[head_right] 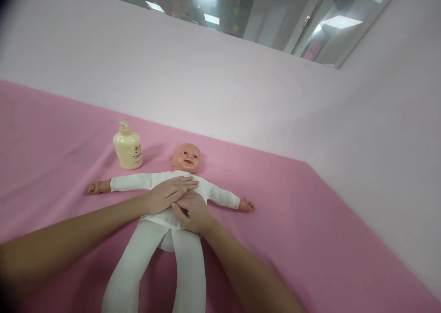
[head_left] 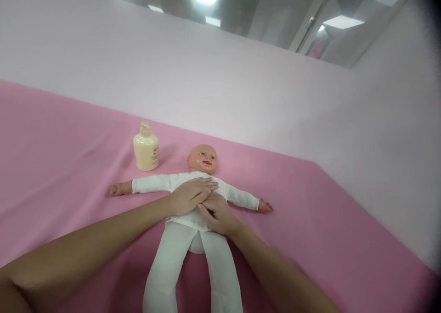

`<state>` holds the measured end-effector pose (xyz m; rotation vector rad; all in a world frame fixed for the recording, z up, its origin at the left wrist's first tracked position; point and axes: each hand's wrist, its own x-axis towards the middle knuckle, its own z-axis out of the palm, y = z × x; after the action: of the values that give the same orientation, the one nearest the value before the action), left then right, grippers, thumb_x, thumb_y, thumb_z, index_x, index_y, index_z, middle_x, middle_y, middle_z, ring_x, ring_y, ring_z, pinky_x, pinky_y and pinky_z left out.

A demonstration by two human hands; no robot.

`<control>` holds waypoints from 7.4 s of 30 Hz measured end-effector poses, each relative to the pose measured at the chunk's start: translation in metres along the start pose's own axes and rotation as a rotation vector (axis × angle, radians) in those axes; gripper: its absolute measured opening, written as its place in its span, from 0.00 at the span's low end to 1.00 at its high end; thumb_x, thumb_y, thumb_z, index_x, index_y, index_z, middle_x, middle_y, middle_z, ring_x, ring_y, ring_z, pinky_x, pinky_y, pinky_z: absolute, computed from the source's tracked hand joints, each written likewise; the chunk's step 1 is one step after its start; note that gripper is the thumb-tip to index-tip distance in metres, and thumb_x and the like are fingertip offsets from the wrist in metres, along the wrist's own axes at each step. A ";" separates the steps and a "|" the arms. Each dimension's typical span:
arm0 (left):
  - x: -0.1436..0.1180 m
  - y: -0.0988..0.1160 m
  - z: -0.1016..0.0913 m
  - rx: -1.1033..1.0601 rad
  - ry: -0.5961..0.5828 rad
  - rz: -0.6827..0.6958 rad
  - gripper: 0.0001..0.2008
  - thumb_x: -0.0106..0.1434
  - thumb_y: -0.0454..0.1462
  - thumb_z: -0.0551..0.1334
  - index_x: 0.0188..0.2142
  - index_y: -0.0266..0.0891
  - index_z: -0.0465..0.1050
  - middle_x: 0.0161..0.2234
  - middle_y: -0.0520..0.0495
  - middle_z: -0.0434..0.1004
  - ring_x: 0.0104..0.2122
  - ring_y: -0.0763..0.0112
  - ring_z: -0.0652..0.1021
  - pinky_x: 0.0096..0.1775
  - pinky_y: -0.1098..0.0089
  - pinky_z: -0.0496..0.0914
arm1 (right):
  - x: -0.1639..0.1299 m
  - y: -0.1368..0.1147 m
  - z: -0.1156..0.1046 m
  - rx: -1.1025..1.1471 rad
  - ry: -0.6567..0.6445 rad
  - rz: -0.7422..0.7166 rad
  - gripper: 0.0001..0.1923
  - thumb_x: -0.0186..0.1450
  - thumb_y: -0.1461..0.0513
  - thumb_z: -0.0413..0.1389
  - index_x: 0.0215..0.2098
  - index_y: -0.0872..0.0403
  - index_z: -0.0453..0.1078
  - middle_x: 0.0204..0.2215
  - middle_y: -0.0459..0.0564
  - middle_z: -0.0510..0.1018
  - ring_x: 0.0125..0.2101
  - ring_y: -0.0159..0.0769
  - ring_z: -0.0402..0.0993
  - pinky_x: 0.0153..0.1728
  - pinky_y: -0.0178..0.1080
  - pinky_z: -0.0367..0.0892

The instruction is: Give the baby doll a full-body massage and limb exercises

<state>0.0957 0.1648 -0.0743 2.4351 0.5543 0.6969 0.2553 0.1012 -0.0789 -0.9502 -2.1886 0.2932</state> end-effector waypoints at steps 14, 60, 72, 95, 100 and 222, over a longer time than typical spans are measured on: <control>-0.002 -0.011 0.007 0.131 0.220 0.044 0.20 0.72 0.35 0.46 0.48 0.38 0.76 0.52 0.44 0.79 0.58 0.64 0.73 0.62 0.57 0.63 | 0.005 0.002 0.000 0.009 0.245 0.262 0.08 0.68 0.64 0.48 0.32 0.51 0.67 0.34 0.50 0.75 0.39 0.39 0.70 0.45 0.44 0.66; -0.006 -0.008 -0.002 0.008 0.102 0.131 0.27 0.74 0.43 0.39 0.55 0.44 0.74 0.57 0.49 0.75 0.62 0.65 0.68 0.67 0.54 0.51 | 0.011 -0.025 -0.006 0.085 -0.274 -0.127 0.17 0.64 0.58 0.48 0.20 0.51 0.50 0.18 0.41 0.60 0.23 0.31 0.55 0.31 0.39 0.57; -0.002 -0.015 0.005 0.050 0.297 -0.065 0.20 0.73 0.41 0.46 0.51 0.42 0.75 0.56 0.45 0.76 0.57 0.61 0.73 0.60 0.53 0.64 | 0.009 -0.019 0.003 -0.194 -0.007 0.250 0.16 0.66 0.61 0.52 0.21 0.52 0.54 0.20 0.42 0.65 0.23 0.30 0.59 0.37 0.40 0.58; -0.007 0.018 -0.003 -0.058 -0.082 0.379 0.13 0.57 0.33 0.57 0.40 0.41 0.76 0.43 0.45 0.82 0.46 0.59 0.78 0.51 0.61 0.71 | 0.003 -0.007 -0.007 0.009 -0.040 0.120 0.21 0.73 0.56 0.41 0.61 0.49 0.64 0.57 0.50 0.75 0.63 0.41 0.62 0.67 0.55 0.47; -0.006 0.016 0.000 -0.170 -0.030 0.383 0.11 0.57 0.32 0.56 0.37 0.41 0.76 0.39 0.45 0.82 0.42 0.61 0.79 0.48 0.62 0.72 | 0.005 -0.005 -0.008 0.050 -0.065 0.139 0.24 0.74 0.53 0.38 0.62 0.49 0.63 0.58 0.50 0.73 0.64 0.40 0.61 0.67 0.54 0.46; -0.003 -0.014 0.001 -0.090 0.338 -0.010 0.16 0.70 0.38 0.49 0.28 0.40 0.71 0.31 0.47 0.77 0.35 0.67 0.76 0.41 0.65 0.69 | 0.007 -0.009 0.007 -0.278 0.105 0.168 0.16 0.67 0.64 0.47 0.22 0.51 0.50 0.20 0.43 0.63 0.25 0.32 0.59 0.33 0.38 0.58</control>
<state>0.0904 0.1733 -0.0843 2.2420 0.6486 1.1155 0.2425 0.1000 -0.0757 -1.2769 -2.0911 0.0142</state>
